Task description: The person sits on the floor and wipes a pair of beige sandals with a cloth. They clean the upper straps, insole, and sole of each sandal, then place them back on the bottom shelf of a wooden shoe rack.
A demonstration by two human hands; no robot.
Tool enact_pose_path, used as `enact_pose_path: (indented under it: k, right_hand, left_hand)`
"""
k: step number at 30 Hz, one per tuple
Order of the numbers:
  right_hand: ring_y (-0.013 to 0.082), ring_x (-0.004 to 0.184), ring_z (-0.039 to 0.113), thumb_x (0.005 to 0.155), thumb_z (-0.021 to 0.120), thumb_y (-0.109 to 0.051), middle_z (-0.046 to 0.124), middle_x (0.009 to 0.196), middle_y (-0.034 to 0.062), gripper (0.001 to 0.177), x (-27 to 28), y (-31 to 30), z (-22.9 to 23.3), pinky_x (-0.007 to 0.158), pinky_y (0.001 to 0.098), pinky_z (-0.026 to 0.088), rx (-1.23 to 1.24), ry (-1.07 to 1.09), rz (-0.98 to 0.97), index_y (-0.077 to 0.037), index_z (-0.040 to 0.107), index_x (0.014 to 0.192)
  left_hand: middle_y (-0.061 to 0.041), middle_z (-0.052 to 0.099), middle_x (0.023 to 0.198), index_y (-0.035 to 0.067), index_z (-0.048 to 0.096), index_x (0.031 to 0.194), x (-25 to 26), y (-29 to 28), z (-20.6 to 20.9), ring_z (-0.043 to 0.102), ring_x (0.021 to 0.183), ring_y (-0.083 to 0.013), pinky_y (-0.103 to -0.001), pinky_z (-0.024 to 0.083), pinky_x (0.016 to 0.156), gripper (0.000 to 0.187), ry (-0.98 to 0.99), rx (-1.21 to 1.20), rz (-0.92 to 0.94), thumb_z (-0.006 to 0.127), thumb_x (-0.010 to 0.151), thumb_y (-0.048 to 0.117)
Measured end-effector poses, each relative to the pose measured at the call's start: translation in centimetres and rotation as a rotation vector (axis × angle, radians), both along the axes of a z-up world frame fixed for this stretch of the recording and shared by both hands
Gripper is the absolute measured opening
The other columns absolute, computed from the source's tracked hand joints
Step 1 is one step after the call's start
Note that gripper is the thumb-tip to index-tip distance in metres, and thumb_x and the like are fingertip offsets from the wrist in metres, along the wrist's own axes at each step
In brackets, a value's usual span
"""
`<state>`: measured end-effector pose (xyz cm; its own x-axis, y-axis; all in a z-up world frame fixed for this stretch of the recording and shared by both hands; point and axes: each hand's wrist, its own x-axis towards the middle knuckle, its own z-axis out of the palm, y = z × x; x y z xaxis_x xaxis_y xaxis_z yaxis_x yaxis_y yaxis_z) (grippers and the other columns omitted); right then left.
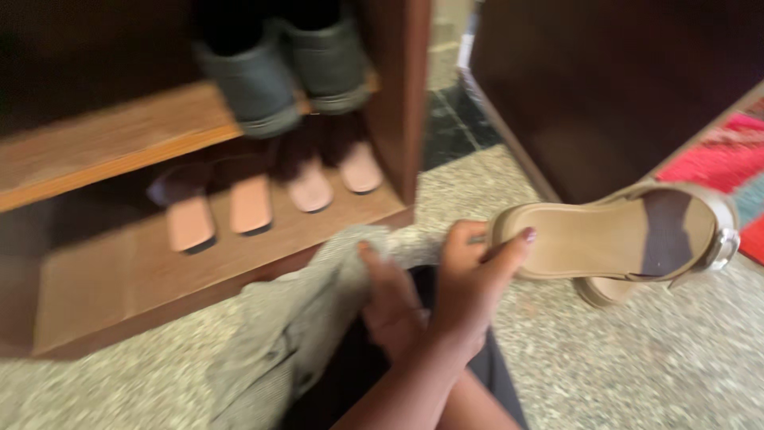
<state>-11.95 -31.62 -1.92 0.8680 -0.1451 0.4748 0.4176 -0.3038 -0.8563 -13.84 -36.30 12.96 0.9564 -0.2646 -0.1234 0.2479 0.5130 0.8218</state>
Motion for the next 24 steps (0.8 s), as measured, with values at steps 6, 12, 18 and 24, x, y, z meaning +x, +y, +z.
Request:
enact_pose_path:
  k: [6, 12, 18, 24]
  right_hand:
    - [0.0242, 0.122, 0.065, 0.094, 0.058, -0.028, 0.070, 0.128, 0.0057, 0.045, 1.8, 0.2, 3.0, 0.102, 0.0411, 0.051, 0.639, 0.619, -0.104, -0.014, 0.061, 0.137]
    - [0.0201, 0.105, 0.070, 0.094, 0.065, -0.026, 0.073, 0.114, 0.0035, 0.037, 2.4, -0.4, 5.4, 0.088, 0.0356, 0.057, 0.925, 0.892, 0.094, -0.012, 0.063, 0.128]
    - [0.0120, 0.095, 0.069, 0.098, 0.069, -0.020, 0.071, 0.109, 0.0017, 0.029, 1.9, -0.1, 5.6, 0.082, 0.0255, 0.056, 0.695, 0.579, -0.012, -0.003, 0.065, 0.122]
    - [0.0098, 0.080, 0.060, 0.101, 0.075, -0.018, 0.070, 0.094, 0.0021, 0.021, -2.2, 5.0, 8.2, 0.071, 0.0246, 0.049, 0.051, 0.228, -0.025, 0.001, 0.071, 0.110]
  left_hand:
    - [-0.008, 0.074, 0.093, 0.003, 0.067, 0.106, -5.1, 17.0, 4.1, 0.073, 0.087, -0.0169, -0.036, 0.062, 0.081, 0.034, 0.159, 0.039, 0.352, 0.076, 0.085, 0.028]
    - [-0.011, 0.077, 0.104, 0.008, 0.059, 0.107, -11.4, 31.6, 2.9, 0.074, 0.097, -0.0206, -0.043, 0.058, 0.090, 0.027, 0.313, 0.121, 0.807, 0.071, 0.087, 0.021]
    - [-0.012, 0.076, 0.104, 0.007, 0.060, 0.107, -14.7, 39.2, -1.5, 0.074, 0.096, -0.0197, -0.037, 0.059, 0.090, 0.024, 0.190, 0.048, 0.985, 0.073, 0.090, 0.018]
    - [-0.006, 0.068, 0.093, 0.004, 0.059, 0.107, -14.8, 39.7, -6.8, 0.062, 0.080, -0.0101, -0.027, 0.051, 0.068, 0.034, 0.129, 0.371, 1.172, 0.079, 0.087, 0.023]
